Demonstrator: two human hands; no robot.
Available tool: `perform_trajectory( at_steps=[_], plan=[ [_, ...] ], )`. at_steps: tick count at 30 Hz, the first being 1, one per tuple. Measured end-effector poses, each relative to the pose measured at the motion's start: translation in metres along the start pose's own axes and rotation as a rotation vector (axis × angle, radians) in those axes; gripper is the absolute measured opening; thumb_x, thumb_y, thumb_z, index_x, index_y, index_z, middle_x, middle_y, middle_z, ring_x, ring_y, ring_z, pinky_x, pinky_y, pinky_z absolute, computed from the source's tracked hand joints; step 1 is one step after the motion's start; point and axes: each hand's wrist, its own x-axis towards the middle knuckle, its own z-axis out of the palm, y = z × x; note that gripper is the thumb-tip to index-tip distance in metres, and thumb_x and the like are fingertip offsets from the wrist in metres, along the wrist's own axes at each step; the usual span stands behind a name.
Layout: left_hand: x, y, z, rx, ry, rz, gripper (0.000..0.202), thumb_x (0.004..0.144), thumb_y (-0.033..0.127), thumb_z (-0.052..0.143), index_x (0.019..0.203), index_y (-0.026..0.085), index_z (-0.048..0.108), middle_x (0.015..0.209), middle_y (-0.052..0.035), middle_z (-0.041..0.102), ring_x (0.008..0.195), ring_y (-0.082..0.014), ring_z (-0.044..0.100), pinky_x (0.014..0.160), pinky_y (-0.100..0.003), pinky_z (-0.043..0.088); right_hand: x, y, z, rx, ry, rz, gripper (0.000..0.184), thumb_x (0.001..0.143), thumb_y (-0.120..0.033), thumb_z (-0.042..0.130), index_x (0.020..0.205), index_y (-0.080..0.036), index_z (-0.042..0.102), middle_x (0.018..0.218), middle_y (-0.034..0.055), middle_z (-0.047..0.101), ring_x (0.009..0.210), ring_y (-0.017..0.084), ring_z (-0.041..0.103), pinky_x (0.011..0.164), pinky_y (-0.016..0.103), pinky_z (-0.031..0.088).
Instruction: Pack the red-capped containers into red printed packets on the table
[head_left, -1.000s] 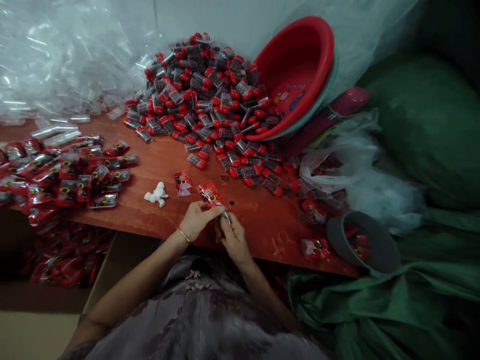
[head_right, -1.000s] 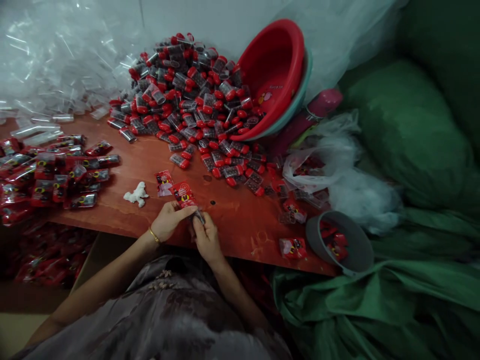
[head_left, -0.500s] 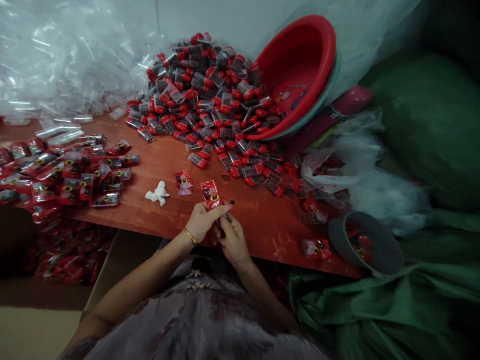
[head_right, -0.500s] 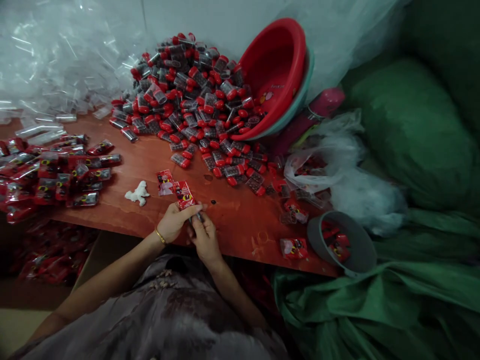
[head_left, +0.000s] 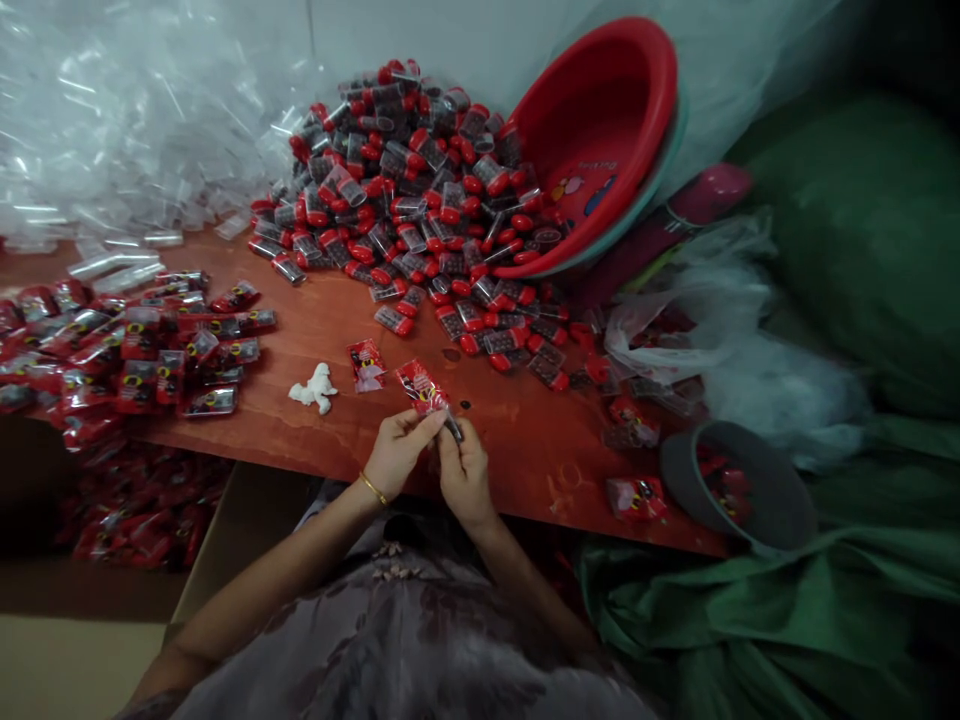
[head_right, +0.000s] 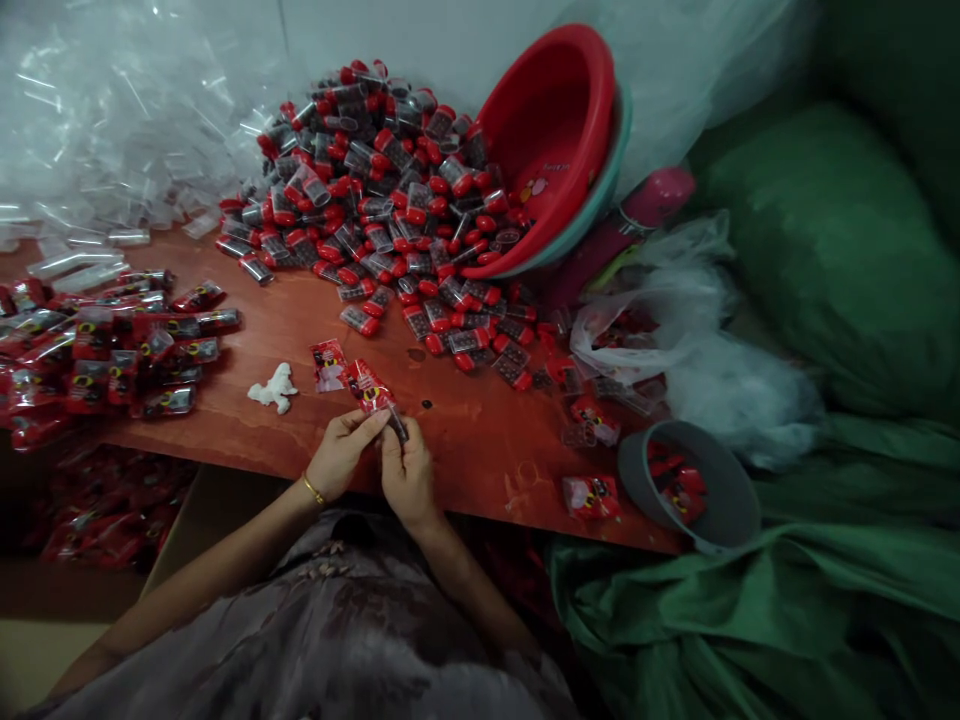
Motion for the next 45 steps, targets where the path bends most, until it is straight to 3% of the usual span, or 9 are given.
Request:
perform_trajectory(
  at_steps=[6, 12, 17, 21, 26, 29, 34, 40, 45],
  plan=[
    [0.008, 0.008, 0.000, -0.060, 0.083, 0.007, 0.043, 0.056, 0.055, 0.074, 0.062, 0.013, 0.064, 0.056, 0.0007, 0.059, 0.051, -0.0079, 0.049, 0.055, -0.021, 0.041, 0.004, 0.000, -0.006, 0.083, -0.128, 0.012, 0.024, 0.090, -0.042, 0.041, 0.080, -0.021, 0.047, 0.060, -0.0046, 0.048, 0.053, 0.010, 0.045, 0.051, 0.022, 0.037],
    [0.011, 0.002, 0.001, 0.017, -0.065, -0.030, 0.037, 0.062, 0.050, 0.072, 0.069, 0.014, 0.065, 0.051, 0.0021, 0.056, 0.045, -0.0086, 0.048, 0.047, -0.021, 0.040, 0.001, 0.003, 0.002, 0.235, -0.051, 0.116, 0.027, 0.090, -0.046, 0.040, 0.083, -0.021, 0.048, 0.062, -0.0049, 0.045, 0.050, 0.009, 0.043, 0.048, 0.021, 0.038],
    [0.019, 0.004, -0.004, 0.162, -0.100, 0.076, 0.034, 0.062, 0.045, 0.074, 0.070, 0.013, 0.067, 0.061, -0.0012, 0.063, 0.059, -0.0122, 0.055, 0.058, -0.024, 0.046, 0.009, 0.019, -0.012, -0.007, -0.097, -0.049, 0.024, 0.090, -0.040, 0.043, 0.098, -0.021, 0.054, 0.084, 0.0021, 0.061, 0.074, 0.014, 0.058, 0.067, 0.026, 0.048],
    [0.033, -0.012, -0.017, 0.342, -0.177, 0.189, 0.032, 0.071, 0.038, 0.066, 0.090, 0.013, 0.069, 0.079, -0.0034, 0.069, 0.072, -0.0156, 0.061, 0.068, -0.027, 0.049, 0.024, 0.032, -0.029, -0.153, 0.008, -0.153, 0.027, 0.091, -0.034, 0.042, 0.112, -0.022, 0.054, 0.107, 0.0063, 0.062, 0.099, 0.018, 0.058, 0.087, 0.033, 0.046],
    [0.038, -0.029, -0.026, 0.666, -0.219, 0.315, 0.029, 0.078, 0.035, 0.058, 0.097, 0.016, 0.068, 0.087, -0.0044, 0.071, 0.078, -0.0192, 0.065, 0.074, -0.031, 0.051, 0.037, 0.041, -0.038, -0.249, -0.027, -0.266, 0.018, 0.090, -0.031, 0.048, 0.096, -0.023, 0.063, 0.092, 0.0037, 0.066, 0.089, 0.017, 0.061, 0.082, 0.031, 0.047],
    [0.038, -0.030, -0.028, 0.779, -0.236, 0.369, 0.030, 0.081, 0.033, 0.056, 0.104, 0.018, 0.066, 0.101, -0.0060, 0.071, 0.095, -0.0222, 0.065, 0.086, -0.035, 0.050, 0.039, 0.046, -0.040, -0.270, -0.036, -0.284, 0.017, 0.089, -0.031, 0.050, 0.091, -0.022, 0.064, 0.084, 0.0027, 0.066, 0.080, 0.016, 0.061, 0.074, 0.029, 0.048],
    [0.041, -0.028, -0.035, 0.901, -0.286, 0.421, 0.033, 0.080, 0.031, 0.058, 0.110, 0.019, 0.064, 0.123, -0.0094, 0.062, 0.124, -0.0236, 0.048, 0.103, -0.040, 0.039, 0.038, 0.048, -0.041, -0.420, -0.032, -0.394, 0.016, 0.090, -0.029, 0.047, 0.087, -0.021, 0.061, 0.081, 0.0039, 0.066, 0.078, 0.017, 0.061, 0.073, 0.031, 0.047],
    [0.044, -0.027, -0.038, 0.983, -0.321, 0.446, 0.033, 0.083, 0.031, 0.055, 0.111, 0.018, 0.062, 0.124, -0.0108, 0.061, 0.128, -0.0223, 0.043, 0.106, -0.042, 0.036, 0.038, 0.041, -0.038, -0.654, 0.069, -0.630, 0.008, 0.086, -0.019, 0.048, 0.082, -0.019, 0.055, 0.071, 0.0037, 0.062, 0.071, 0.018, 0.058, 0.076, 0.035, 0.046],
    [0.044, -0.027, -0.037, 1.008, -0.327, 0.467, 0.032, 0.083, 0.031, 0.053, 0.112, 0.020, 0.062, 0.125, -0.0088, 0.060, 0.128, -0.0226, 0.043, 0.106, -0.043, 0.036, 0.039, 0.041, -0.032, -0.662, 0.136, -0.688, 0.008, 0.083, -0.015, 0.047, 0.081, -0.021, 0.051, 0.068, 0.0020, 0.059, 0.068, 0.018, 0.056, 0.079, 0.035, 0.048]
  ],
)
